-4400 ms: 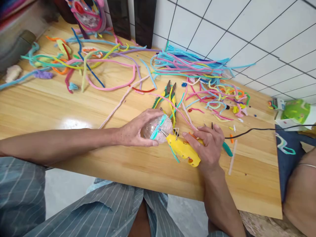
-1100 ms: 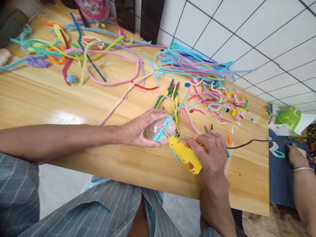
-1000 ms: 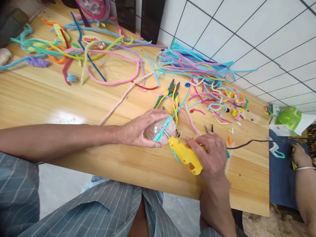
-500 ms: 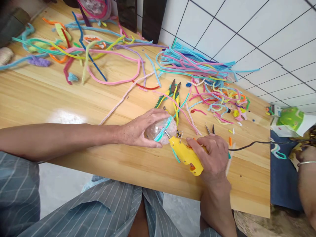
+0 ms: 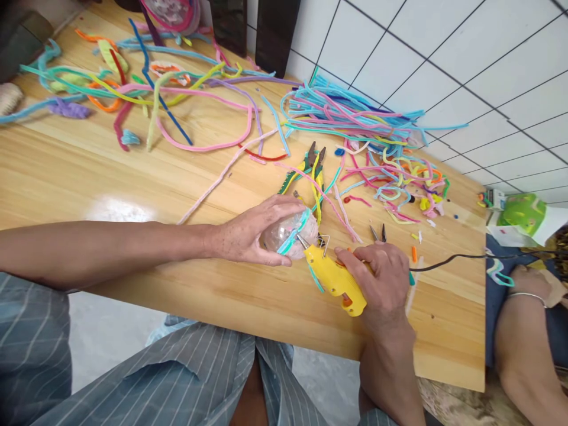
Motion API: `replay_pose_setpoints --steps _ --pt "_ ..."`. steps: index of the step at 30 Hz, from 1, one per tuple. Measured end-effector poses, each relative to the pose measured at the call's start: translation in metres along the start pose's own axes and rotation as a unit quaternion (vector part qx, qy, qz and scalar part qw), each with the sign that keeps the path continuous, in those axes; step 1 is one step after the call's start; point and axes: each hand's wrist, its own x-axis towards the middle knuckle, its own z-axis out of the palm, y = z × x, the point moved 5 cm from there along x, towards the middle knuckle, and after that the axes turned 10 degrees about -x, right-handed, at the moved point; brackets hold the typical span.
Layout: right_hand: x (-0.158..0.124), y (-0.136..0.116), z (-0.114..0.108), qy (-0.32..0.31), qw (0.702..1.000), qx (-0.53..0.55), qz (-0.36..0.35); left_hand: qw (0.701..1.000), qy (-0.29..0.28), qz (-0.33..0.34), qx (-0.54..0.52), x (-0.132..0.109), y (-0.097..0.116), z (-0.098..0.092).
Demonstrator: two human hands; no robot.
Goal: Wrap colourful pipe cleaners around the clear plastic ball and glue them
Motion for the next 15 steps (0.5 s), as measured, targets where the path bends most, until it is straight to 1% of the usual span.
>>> replay_pose_setpoints --steps 3,11,15 --pt "-0.0003 0.001 0.0001 -0.01 1.0 0.014 0.004 1.0 -0.002 -0.012 -0.004 -0.0006 -0.0016 0.0007" --pt "-0.001 0.002 -0.0004 -0.023 1.0 0.01 -0.004 1.0 0.005 0.008 0.007 -0.0003 0.0005 0.0013" --pt "-0.0001 0.0017 -0.0004 -0.025 1.0 0.007 -0.01 1.0 0.003 0.0 -0.001 -0.0001 0.0002 0.0013"
